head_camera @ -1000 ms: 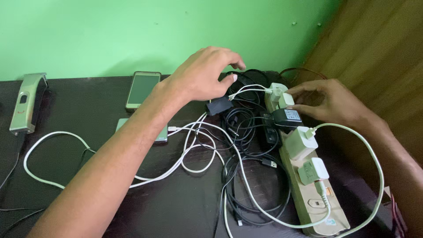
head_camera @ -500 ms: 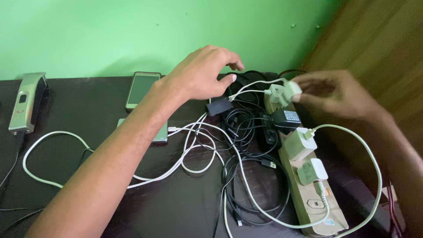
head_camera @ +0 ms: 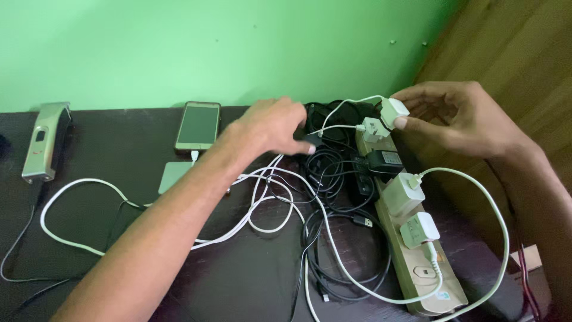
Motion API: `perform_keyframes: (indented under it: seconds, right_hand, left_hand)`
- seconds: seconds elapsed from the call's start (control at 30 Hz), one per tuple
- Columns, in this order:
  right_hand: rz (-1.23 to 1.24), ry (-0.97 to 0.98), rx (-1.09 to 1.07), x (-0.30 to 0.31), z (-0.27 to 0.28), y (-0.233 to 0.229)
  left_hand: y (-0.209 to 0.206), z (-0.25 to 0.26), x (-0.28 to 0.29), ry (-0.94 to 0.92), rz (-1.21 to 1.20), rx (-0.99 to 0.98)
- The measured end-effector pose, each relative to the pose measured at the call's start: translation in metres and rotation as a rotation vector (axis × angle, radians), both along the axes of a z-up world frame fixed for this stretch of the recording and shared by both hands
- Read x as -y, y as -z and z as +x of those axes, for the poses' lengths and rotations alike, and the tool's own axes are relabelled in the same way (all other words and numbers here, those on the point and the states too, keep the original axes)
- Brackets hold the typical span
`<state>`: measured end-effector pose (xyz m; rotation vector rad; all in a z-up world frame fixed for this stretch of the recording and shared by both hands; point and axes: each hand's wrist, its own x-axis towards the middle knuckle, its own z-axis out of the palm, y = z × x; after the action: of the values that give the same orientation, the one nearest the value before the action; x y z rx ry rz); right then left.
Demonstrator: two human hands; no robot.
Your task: The person organizes a cluttered desk by connecting a hair clipper to a charger, moving a laptop, and arranging multiple cables and power adapters. They plug and unplug chargers into a power strip and tidy the workspace.
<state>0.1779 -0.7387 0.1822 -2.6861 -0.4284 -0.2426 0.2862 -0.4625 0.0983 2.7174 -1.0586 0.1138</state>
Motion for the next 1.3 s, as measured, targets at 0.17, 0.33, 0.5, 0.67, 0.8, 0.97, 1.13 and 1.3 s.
perform_keyframes:
  seconds: [0.17,0.33,0.5,0.67,0.8,0.97,1.13,1.3]
  right_hand:
    - [0.012,0.026,-0.012,-0.012,-0.015,-0.010]
    - [-0.040,0.189,-0.006,-0.020,-0.035,-0.020]
    - [0.114,-0.012,0.080,-0.021,-0.049,-0.031]
    - [0.304,-0.032,-0.043,-0.042,-0.055,-0.032]
    - [0.691,-0.061,-0.294,-0.069,-0.067,-0.019]
    - [1.067,-0.385,-0.593,-0.121,-0.074,-0.002]
    - [1.280,-0.408,-0.856,-0.185,-0.080,0.021]
    - [1.125,-0.010,-0.801,-0.250,-0.081,0.060]
  left_hand:
    - [0.010,0.002,0.003,0.032,-0.035,0.022]
    - [-0.013,-0.002,-0.008,0.008,-0.114,0.064]
    - [-0.050,-0.011,-0.038,0.033,-0.357,0.043]
    - [-0.060,-0.048,-0.078,0.057,-0.524,-0.129]
    - [-0.041,-0.097,-0.117,-0.007,-0.656,-0.313]
    - [-0.018,-0.142,-0.164,-0.124,-0.828,-0.458]
    - [0.005,-0.164,-0.205,-0.032,-0.927,-0.445]
    - [0.023,-0.176,-0.229,-0.063,-0.957,-0.434]
